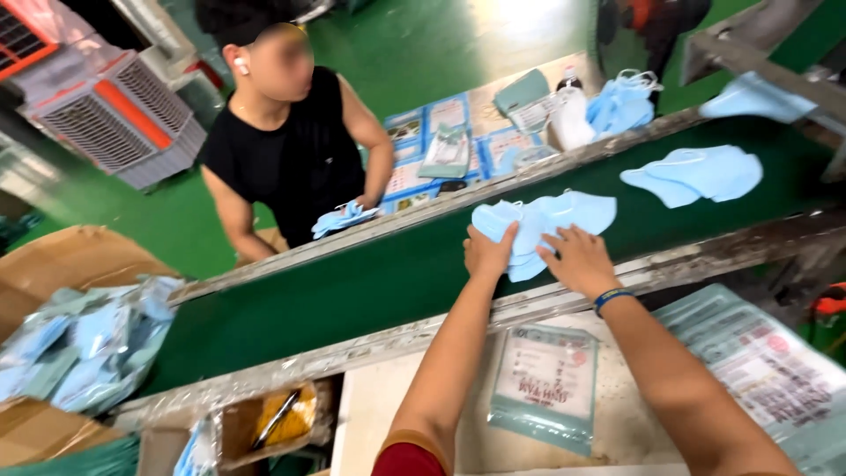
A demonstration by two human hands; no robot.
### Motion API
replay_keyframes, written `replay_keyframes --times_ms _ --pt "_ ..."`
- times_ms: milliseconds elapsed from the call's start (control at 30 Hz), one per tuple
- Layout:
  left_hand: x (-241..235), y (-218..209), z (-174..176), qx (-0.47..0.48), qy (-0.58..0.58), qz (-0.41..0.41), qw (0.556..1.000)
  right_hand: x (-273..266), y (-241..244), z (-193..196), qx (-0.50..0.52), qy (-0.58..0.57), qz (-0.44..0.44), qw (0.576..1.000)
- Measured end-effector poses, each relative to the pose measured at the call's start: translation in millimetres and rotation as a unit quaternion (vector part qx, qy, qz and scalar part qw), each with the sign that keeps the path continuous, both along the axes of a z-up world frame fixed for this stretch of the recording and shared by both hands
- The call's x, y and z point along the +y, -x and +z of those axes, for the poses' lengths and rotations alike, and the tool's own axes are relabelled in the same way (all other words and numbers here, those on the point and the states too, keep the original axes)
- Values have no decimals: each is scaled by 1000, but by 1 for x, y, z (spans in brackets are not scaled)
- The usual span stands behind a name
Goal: Packing batches of blue disposable face masks into plastic bags and labeling a small sample.
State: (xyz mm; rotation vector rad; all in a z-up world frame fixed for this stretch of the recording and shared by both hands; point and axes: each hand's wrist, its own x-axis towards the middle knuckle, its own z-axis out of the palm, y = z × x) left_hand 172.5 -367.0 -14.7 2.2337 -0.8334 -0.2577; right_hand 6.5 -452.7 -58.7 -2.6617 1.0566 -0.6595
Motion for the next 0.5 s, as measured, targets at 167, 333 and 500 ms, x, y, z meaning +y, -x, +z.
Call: replay_keyframes --times_ms 167,333,500 --pt "-21 -25 -47 79 142 -16 987 0 7 7 -57 -57 12 997" --pt "82 -33 -20 322 405 -71 853 -24 7 -6 -258 -24 -2 966" --pt "240 1 -12 439 328 -68 834 -63 -31 -11 -207 -21 26 978"
